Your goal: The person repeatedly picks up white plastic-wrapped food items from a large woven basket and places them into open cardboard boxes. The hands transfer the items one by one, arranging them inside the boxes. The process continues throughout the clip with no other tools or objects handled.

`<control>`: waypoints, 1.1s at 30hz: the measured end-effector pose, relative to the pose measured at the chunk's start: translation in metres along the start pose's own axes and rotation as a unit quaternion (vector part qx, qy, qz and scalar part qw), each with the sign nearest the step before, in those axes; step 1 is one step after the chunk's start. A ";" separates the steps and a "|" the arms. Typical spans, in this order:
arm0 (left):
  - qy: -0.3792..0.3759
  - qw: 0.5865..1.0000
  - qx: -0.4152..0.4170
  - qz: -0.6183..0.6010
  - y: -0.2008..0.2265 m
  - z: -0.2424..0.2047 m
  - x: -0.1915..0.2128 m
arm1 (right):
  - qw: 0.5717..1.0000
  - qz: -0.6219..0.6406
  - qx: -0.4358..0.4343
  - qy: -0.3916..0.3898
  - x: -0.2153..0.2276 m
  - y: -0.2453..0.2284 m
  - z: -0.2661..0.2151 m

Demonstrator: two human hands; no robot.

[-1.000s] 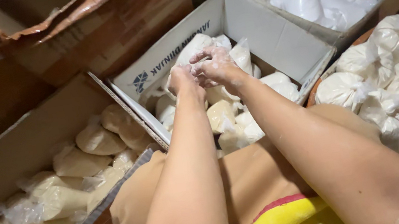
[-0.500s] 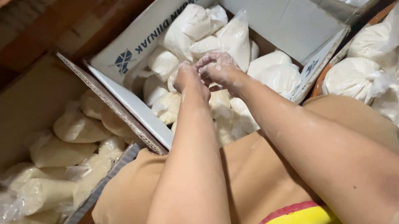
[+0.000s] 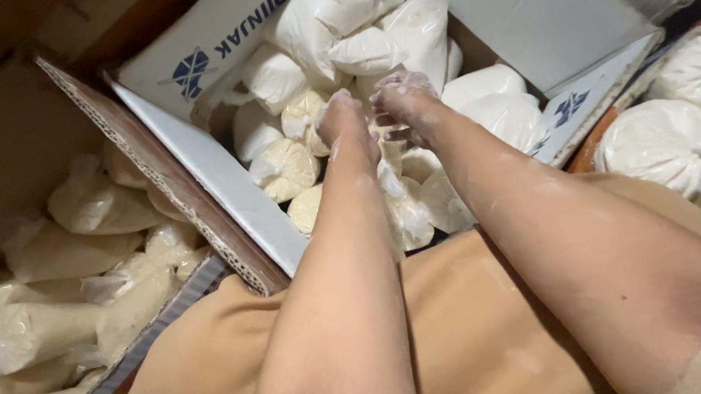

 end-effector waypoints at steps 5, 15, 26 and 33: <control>-0.001 1.000 0.000 0.030 -0.010 0.010 -0.007 | 0.995 0.060 -0.073 0.043 0.014 0.041 0.046; -0.027 0.988 -0.028 0.147 -0.057 0.059 -0.008 | 0.915 0.353 -0.192 0.038 0.031 0.109 0.108; -0.019 0.963 -0.110 0.244 -0.079 0.069 -0.002 | 0.789 0.576 -0.214 -0.012 0.039 0.143 0.166; -0.043 0.981 -0.065 0.176 -0.071 0.038 -0.009 | 0.861 0.456 -0.222 -0.034 0.052 0.167 0.207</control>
Point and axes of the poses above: each hand's wrist, its own z-axis towards the middle knuckle, its own x-axis out of the back of the hand, y = z × x, the point moved 4 cm from there along z, towards the middle knuckle, and after that the axes turned 4 degrees about -y, right-handed, at the moved point
